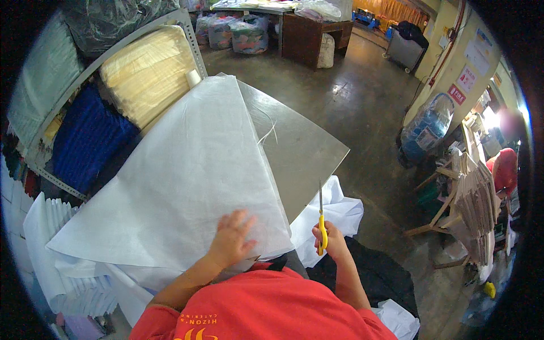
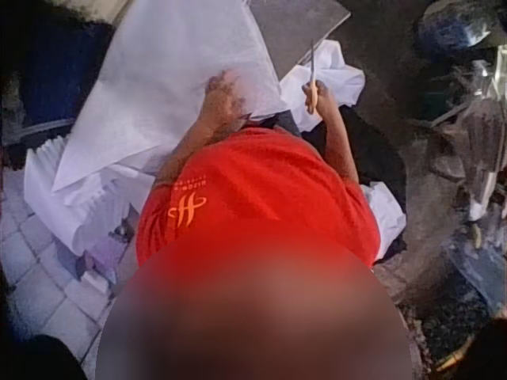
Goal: The person uses yellow-handled scissors to cut a large white fabric sheet on a metal table, then folds the cut piece and places it on a pile. The person repeats the cutting and folding process with additional fabric pieces.
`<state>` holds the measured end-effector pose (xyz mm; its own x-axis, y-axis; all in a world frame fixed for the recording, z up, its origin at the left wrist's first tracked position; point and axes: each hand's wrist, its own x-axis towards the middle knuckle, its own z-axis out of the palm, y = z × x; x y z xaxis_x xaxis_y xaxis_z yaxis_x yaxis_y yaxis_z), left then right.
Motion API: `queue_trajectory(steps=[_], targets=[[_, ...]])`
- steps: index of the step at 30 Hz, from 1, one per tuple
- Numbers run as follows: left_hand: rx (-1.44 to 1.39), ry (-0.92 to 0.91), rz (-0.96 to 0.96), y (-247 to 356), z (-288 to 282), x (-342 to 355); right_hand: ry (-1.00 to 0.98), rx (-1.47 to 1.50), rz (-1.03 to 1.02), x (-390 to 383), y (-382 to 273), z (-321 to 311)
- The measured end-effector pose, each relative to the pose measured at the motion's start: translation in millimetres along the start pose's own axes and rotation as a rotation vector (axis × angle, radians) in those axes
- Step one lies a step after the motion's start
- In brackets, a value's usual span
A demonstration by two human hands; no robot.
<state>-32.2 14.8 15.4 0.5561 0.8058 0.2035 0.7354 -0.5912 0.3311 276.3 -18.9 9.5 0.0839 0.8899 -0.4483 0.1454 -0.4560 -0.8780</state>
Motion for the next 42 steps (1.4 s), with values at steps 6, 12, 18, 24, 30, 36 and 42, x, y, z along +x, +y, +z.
queue_trajectory(steps=[6,12,18,24,30,36,42], targets=[[0.191,-0.034,-0.530,-57,-20,-24,-0.011,0.019,0.017,-2,11,-2],[0.221,-0.089,-0.580,-78,-14,-44,-0.036,0.008,-0.030,4,10,5],[0.253,-0.072,-0.575,-76,-18,-40,-0.102,-0.043,-0.052,2,2,8],[0.074,0.037,0.000,-19,-24,-18,-0.217,-0.016,-0.120,11,-12,16],[-0.055,-0.044,0.266,30,-3,10,-0.272,-0.046,-0.199,30,-39,30],[-0.274,0.174,0.248,18,-3,14,-0.330,-0.091,-0.164,33,-52,32],[-0.176,0.279,0.305,22,-11,6,-0.485,-0.162,-0.067,39,-61,34]])
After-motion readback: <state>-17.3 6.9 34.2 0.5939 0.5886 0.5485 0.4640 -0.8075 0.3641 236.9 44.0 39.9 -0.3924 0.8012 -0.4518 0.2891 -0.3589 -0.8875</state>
